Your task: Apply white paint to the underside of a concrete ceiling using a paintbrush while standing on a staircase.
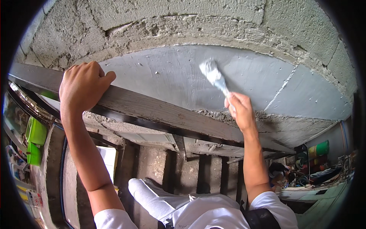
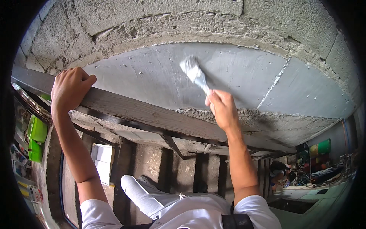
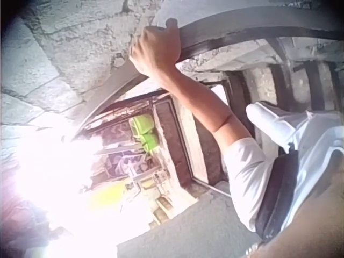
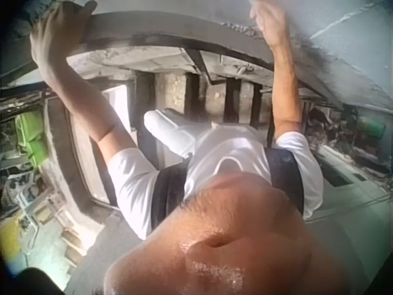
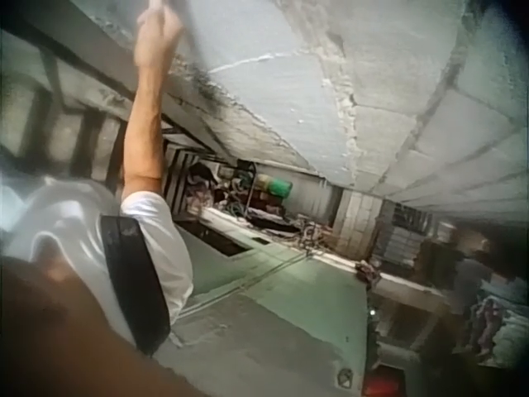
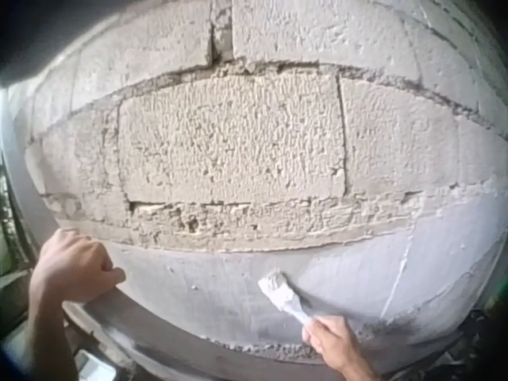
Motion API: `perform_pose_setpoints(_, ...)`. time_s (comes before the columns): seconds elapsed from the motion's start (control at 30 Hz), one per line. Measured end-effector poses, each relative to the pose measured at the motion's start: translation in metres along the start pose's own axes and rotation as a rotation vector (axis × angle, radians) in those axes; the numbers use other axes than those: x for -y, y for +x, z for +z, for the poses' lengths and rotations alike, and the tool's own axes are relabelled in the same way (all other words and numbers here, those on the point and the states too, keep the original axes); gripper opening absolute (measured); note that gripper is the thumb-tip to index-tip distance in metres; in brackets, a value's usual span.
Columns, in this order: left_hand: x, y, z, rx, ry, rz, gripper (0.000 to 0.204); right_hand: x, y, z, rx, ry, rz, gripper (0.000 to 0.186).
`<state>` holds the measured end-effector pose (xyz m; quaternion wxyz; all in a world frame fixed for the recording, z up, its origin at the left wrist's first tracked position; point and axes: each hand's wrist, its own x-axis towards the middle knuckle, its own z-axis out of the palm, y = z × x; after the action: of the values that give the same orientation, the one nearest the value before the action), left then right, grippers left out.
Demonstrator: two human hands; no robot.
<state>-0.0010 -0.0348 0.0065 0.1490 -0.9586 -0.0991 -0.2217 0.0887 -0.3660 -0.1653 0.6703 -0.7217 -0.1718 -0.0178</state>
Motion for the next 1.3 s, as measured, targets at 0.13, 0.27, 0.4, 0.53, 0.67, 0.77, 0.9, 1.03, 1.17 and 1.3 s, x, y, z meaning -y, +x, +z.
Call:
perform_pose_setpoints(0.13, -0.005, 0.001, -0.001, 0.046, 0.016, -0.023, 0.03, 0.004, -0.011, -0.005, 0.064, -0.047, 0.102, 0.035)
perform_pose_setpoints(0.27, -0.002, 0.0, -0.002, 0.019, 0.007, -0.014, 0.029, 0.033, 0.0, -0.003, 0.003, 0.071, -0.032, 0.036)
perform_pose_setpoints(0.4, -0.002, 0.001, -0.001, 0.023, 0.001, -0.015, 0.028, -0.002, 0.006, 0.006, -0.011, 0.048, -0.014, 0.037)
perform_pose_setpoints(0.53, -0.004, 0.001, -0.002, 0.035, 0.014, -0.026, 0.028, -0.008, -0.011, 0.007, 0.05, -0.069, 0.083, 0.039)
perform_pose_setpoints(0.67, 0.001, 0.0, 0.001, 0.004, 0.006, 0.006, 0.028, 0.025, -0.004, 0.018, 0.042, 0.136, -0.024, 0.039)
perform_pose_setpoints(0.77, 0.0, 0.0, 0.001, -0.011, -0.008, -0.001, 0.029, 0.015, 0.013, 0.029, 0.02, 0.114, -0.016, 0.039)
perform_pose_setpoints(0.9, 0.0, 0.001, 0.0, 0.011, 0.022, -0.004, 0.029, -0.004, -0.003, 0.037, 0.039, 0.068, 0.044, 0.038)
perform_pose_setpoints(1.03, 0.001, 0.0, 0.001, -0.016, 0.014, 0.003, 0.029, 0.017, 0.002, 0.037, 0.068, 0.166, -0.001, 0.038)
perform_pose_setpoints(1.17, 0.001, -0.001, 0.001, -0.053, 0.0, 0.023, 0.029, 0.018, 0.018, 0.041, 0.01, 0.143, -0.055, 0.039)
perform_pose_setpoints(1.3, -0.002, 0.001, -0.001, -0.002, -0.009, 0.004, 0.03, 0.002, 0.008, 0.034, 0.044, 0.035, 0.059, 0.04)
